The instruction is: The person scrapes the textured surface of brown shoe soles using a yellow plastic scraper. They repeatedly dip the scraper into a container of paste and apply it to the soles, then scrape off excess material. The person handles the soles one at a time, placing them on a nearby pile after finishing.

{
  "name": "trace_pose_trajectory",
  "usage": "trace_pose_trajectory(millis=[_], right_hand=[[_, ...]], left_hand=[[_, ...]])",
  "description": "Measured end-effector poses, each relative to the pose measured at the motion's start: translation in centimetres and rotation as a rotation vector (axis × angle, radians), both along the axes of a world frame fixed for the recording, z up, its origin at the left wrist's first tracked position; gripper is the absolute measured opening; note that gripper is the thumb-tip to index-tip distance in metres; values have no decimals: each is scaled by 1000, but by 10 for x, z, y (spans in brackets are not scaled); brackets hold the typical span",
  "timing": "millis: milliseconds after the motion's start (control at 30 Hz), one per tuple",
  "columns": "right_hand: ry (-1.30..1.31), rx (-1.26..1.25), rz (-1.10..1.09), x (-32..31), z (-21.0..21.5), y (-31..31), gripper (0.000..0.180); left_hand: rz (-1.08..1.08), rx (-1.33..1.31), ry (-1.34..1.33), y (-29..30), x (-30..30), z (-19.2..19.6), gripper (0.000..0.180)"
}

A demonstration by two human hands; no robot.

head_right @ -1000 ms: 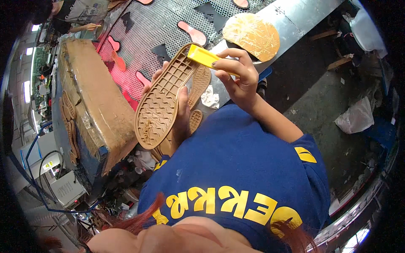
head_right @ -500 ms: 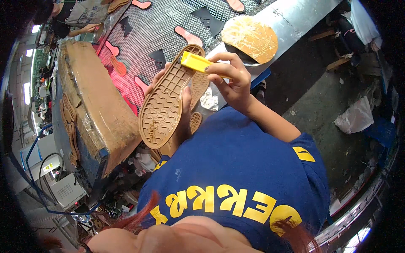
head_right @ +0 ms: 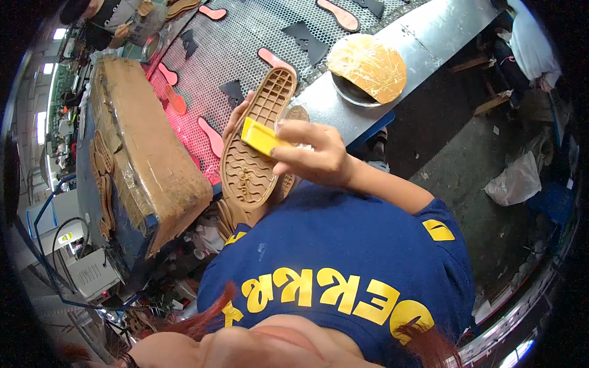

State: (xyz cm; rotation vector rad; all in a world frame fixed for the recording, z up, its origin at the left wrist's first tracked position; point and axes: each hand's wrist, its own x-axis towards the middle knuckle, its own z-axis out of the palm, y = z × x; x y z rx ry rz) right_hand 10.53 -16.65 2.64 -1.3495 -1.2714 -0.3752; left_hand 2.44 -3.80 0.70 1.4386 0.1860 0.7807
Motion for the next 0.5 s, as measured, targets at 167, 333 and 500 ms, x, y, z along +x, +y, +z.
trace_pose_trajectory(millis=[167, 333, 500], right_hand=[[59, 0, -119, 2, -5, 5, 29], [-63, 17, -63, -7, 9, 5, 30], [-125, 20, 49, -19, 13, 3, 31]], left_hand=[[26, -123, -297, 5, 9, -28, 68], [173, -449, -507, -4, 26, -37, 72], [232, 697, 327, 3, 9, 2, 57]])
